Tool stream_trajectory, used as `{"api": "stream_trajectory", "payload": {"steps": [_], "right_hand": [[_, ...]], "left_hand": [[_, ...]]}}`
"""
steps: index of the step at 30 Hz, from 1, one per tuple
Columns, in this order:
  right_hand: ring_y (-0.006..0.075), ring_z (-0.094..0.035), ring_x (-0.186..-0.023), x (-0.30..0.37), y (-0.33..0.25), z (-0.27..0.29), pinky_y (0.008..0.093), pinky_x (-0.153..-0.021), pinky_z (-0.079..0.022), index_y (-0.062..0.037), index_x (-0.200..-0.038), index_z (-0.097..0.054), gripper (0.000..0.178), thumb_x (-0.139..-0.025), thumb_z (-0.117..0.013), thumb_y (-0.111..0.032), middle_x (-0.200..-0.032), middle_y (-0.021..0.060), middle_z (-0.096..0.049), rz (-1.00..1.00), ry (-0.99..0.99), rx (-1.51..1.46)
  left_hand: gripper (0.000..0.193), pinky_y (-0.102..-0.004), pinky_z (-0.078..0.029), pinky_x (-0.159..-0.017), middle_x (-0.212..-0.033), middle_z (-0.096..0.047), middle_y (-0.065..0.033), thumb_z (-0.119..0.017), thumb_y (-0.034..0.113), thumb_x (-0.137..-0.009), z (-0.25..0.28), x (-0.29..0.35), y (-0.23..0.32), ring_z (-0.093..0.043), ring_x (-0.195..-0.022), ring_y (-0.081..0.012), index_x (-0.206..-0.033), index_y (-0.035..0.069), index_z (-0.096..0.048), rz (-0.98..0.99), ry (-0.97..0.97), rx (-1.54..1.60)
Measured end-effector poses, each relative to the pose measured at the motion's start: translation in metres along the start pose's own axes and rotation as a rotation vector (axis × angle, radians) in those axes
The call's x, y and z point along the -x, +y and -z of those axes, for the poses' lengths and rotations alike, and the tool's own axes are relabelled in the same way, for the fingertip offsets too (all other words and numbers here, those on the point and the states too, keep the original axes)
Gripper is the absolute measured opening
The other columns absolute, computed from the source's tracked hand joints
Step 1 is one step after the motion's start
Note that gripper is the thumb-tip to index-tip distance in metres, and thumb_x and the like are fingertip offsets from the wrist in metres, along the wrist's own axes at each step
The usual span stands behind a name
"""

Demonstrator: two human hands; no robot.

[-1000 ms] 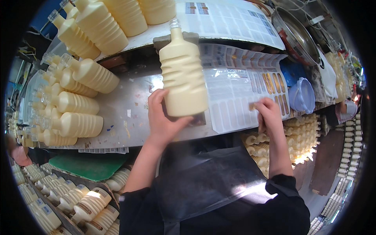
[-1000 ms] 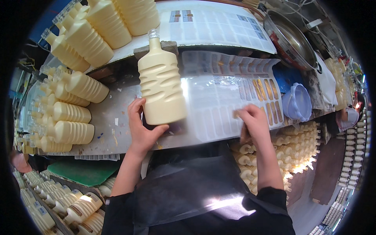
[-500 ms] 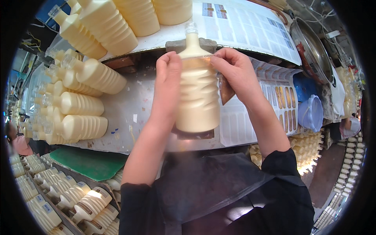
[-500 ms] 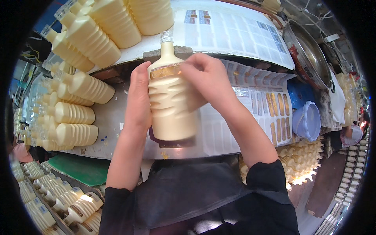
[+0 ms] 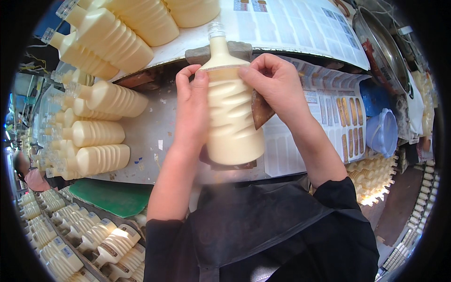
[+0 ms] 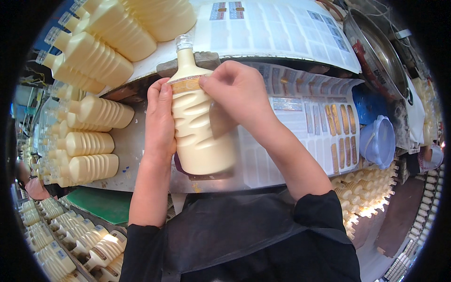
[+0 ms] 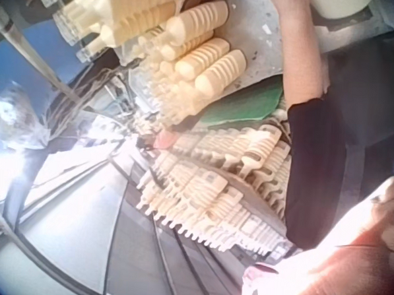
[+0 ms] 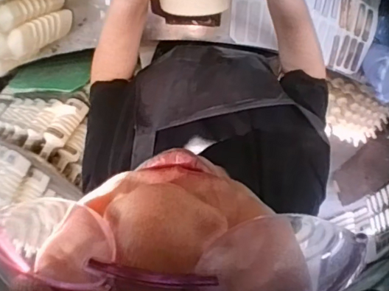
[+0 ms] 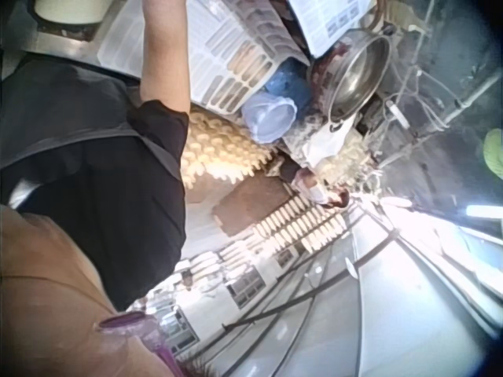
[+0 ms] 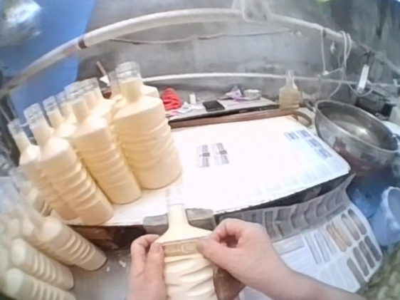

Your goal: The person applies adhesive labels to the neck and body of cream-colored plastic bottles. They pick each bottle from a nearby stack, smooth the label onto the curved surface, and place the labeled bottle back on the table.

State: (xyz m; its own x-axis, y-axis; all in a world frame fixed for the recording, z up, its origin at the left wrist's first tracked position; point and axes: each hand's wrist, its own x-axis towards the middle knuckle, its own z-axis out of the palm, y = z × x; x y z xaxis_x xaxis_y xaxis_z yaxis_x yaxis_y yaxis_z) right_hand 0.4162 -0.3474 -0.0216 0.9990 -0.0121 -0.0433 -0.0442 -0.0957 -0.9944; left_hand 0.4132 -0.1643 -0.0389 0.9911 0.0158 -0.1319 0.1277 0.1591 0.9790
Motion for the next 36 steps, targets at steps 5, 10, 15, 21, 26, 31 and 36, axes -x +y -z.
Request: {"api": "stream_trajectory", "payload": {"steps": [5, 10, 15, 21, 26, 31, 36], "right_hand": [[0.0029, -0.052, -0.074, -0.007, 0.004, 0.007, 0.0185, -0.065, -0.042, -0.0055, -0.108, -0.063, 0.019, -0.100, -0.068, -0.022, -0.084, -0.0036, -0.059, -0.138, 0.054, -0.219], [0.0134, -0.063, -0.083, -0.005, 0.000, 0.007, 0.0308, -0.078, -0.052, -0.0012, -0.113, -0.064, 0.036, -0.096, -0.069, -0.032, -0.089, 0.0061, -0.068, 0.012, -0.005, 0.061], [0.0188, -0.066, -0.077, -0.010, 0.001, -0.003, 0.0342, -0.072, -0.052, -0.0015, -0.113, -0.064, 0.043, -0.093, -0.071, -0.040, -0.081, 0.0093, -0.068, 0.059, -0.017, 0.072], [0.0174, -0.063, -0.074, -0.007, 0.003, 0.000, 0.0336, -0.070, -0.050, -0.0017, -0.112, -0.063, 0.043, -0.093, -0.072, -0.039, -0.079, 0.0076, -0.066, 0.043, -0.025, 0.184], [0.0163, -0.061, -0.071, -0.007, 0.002, 0.000, 0.0332, -0.068, -0.049, -0.0013, -0.113, -0.063, 0.044, -0.091, -0.074, -0.038, -0.076, 0.0067, -0.064, 0.029, -0.031, 0.146], [0.0161, -0.059, -0.069, -0.010, 0.004, -0.001, 0.0335, -0.066, -0.049, -0.0013, -0.112, -0.063, 0.045, -0.090, -0.075, -0.038, -0.075, 0.0058, -0.062, 0.033, -0.020, 0.137], [0.0067, -0.055, -0.082, -0.009, 0.004, 0.003, 0.0234, -0.072, -0.046, -0.0030, -0.116, -0.063, 0.030, -0.102, -0.062, -0.030, -0.087, 0.0006, -0.062, 0.045, -0.081, -0.027]], "left_hand": [[0.042, -0.0322, -0.048, -0.096, -0.119, -0.059, -0.0118, -0.049, 0.040, -0.110, 0.001, 0.001, 0.001, -0.056, -0.107, -0.0175, -0.135, 0.007, -0.043, -0.053, -0.006, -0.036], [0.045, -0.0361, -0.047, -0.100, -0.126, -0.057, -0.0161, -0.051, 0.035, -0.108, -0.003, 0.004, 0.007, -0.057, -0.113, -0.0231, -0.138, 0.003, -0.043, -0.291, 0.030, -0.303], [0.044, -0.0365, -0.046, -0.101, -0.126, -0.056, -0.0177, -0.056, 0.032, -0.105, -0.006, -0.003, 0.011, -0.057, -0.113, -0.0243, -0.135, 0.001, -0.044, -0.263, -0.041, -0.431], [0.040, -0.0348, -0.046, -0.099, -0.125, -0.055, -0.0149, -0.052, 0.032, -0.108, -0.007, 0.002, 0.013, -0.055, -0.112, -0.0201, -0.134, 0.003, -0.042, -0.199, -0.077, -0.246], [0.040, -0.0347, -0.046, -0.099, -0.125, -0.055, -0.0159, -0.052, 0.031, -0.108, -0.007, 0.003, 0.014, -0.055, -0.112, -0.0205, -0.135, 0.004, -0.040, -0.183, -0.095, -0.271], [0.040, -0.0352, -0.046, -0.099, -0.126, -0.055, -0.0167, -0.053, 0.031, -0.108, -0.005, 0.001, 0.012, -0.055, -0.113, -0.0215, -0.135, 0.004, -0.040, -0.198, -0.102, -0.291], [0.041, -0.0345, -0.046, -0.100, -0.126, -0.053, -0.0153, -0.053, 0.030, -0.108, -0.002, -0.001, 0.006, -0.054, -0.115, -0.0201, -0.136, 0.004, -0.039, -0.153, -0.125, -0.163]]}}
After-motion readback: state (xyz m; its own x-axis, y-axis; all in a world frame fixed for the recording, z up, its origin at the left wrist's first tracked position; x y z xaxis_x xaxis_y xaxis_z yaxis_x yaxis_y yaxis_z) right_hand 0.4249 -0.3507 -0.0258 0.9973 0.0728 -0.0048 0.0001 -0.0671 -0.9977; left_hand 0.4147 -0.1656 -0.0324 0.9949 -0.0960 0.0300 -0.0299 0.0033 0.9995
